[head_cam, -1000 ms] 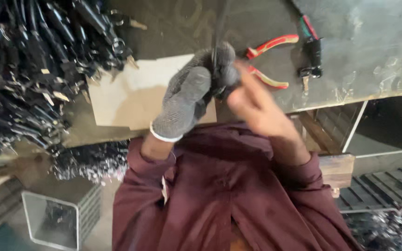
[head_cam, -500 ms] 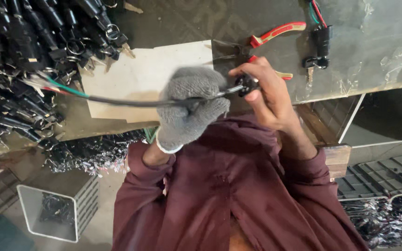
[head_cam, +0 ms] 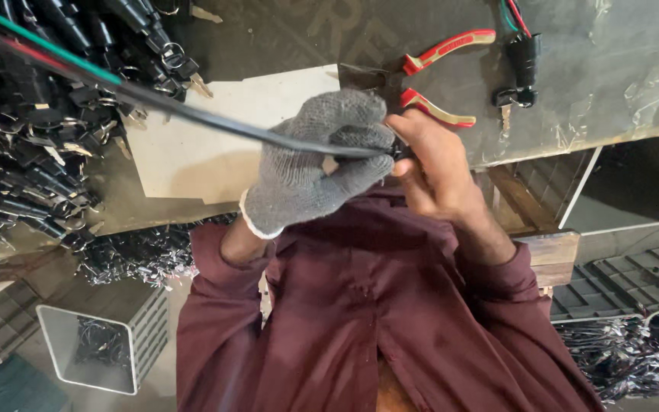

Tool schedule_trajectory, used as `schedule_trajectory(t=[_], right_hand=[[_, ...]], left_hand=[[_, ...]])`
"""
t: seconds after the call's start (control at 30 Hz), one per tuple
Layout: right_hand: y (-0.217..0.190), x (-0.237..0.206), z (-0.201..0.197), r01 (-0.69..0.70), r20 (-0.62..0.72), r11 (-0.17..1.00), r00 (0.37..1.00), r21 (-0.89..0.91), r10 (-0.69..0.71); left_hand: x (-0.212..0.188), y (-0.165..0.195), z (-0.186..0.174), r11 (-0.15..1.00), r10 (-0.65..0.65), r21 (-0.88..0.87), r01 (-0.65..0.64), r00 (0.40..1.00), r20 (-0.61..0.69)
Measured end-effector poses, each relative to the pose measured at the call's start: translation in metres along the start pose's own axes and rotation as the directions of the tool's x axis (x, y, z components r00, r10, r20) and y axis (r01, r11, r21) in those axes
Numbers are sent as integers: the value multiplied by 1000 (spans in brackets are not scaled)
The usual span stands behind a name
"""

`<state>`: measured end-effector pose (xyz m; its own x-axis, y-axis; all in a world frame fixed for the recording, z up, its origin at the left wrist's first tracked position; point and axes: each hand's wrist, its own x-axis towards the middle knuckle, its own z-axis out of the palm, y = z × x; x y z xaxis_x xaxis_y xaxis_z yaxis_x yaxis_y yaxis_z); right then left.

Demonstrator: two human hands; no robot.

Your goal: The person works at a workbench processing a black electrical cable. They hold the cable with a gloved hand, use red-handled pliers to cut and strip the cable end, pull the outer jacket to expose inner colored wires, and work a connector onto the cable end, repeating the stripping and fitting steps.

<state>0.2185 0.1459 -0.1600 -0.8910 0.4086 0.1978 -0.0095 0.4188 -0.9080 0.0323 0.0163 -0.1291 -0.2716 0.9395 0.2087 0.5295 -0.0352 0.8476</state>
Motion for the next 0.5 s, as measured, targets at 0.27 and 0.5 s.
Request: schedule_trajectory(t=[0.27, 0.5], right_hand=[[11, -6, 4, -358, 57, 880, 932, 312, 358], [16, -3, 14, -254, 47, 896, 966, 363, 255]], left_hand=[[9, 25, 16, 813, -459, -362, 456, 885, 82], [5, -6, 19, 940, -51, -334, 70, 997, 65]])
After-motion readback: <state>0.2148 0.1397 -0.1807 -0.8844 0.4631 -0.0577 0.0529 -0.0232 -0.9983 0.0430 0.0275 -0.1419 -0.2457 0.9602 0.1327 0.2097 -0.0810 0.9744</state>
